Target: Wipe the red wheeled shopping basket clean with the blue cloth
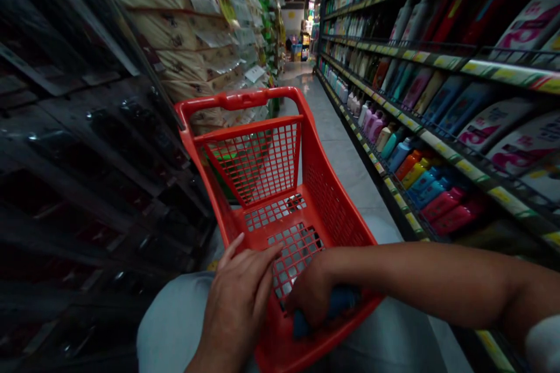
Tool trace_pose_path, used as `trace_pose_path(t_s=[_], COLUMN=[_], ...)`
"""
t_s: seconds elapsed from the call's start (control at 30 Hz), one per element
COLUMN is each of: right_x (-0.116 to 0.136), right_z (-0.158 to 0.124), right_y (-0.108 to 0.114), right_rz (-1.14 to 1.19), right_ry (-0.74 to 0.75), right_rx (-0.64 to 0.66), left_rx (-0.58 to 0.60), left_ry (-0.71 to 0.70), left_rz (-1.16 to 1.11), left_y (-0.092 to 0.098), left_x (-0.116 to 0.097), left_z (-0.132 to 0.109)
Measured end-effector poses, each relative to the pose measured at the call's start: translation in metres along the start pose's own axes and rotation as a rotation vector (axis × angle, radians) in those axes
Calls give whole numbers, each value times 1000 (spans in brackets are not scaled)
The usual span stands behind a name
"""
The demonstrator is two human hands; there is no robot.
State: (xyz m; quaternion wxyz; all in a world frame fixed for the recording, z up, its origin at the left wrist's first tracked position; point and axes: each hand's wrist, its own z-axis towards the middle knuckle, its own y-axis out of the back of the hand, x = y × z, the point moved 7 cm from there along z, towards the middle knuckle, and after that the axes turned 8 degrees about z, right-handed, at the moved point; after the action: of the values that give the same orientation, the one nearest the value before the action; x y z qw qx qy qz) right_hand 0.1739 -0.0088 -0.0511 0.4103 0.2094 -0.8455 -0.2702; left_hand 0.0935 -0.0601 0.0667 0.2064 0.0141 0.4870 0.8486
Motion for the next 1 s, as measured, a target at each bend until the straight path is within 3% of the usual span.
trace_pose_path(t_s=[0.1,0.2,0.27,0.37,0.5,0.57,0.7,0.8,1.0], right_x=[27,25,18,18,-8,-35,-68,-69,-62], right_z=[-38,-69,-80,-90,-115,-127,-134,-132,-123], right_y=[16,30,43,82,156,173,159,141,131], right_rz=[45,-163,-367,-551,-486,-341,-95,-70,-27], right_ry=[140,17,-105,-139,-261,-364,-393,-390,-372], right_rx=[247,237,107,-220,-714,-855,-985,-1032,-1024], left_rx=[-27,-51,-55,-43,52,120,8,-67,-179], left_ry=[-19,-37,-61,-111,-124,-112,-97,-37,-89], left_rz=[15,74,111,137,168,180,160,186,162], left_y=[5,9,12,17,14,5,-5,-7,6], left_x=[4,8,7,-1,-23,-37,-60,-61,-49], left_z=[-5,-10,-10,-9,-16,-24,-39,-44,-55])
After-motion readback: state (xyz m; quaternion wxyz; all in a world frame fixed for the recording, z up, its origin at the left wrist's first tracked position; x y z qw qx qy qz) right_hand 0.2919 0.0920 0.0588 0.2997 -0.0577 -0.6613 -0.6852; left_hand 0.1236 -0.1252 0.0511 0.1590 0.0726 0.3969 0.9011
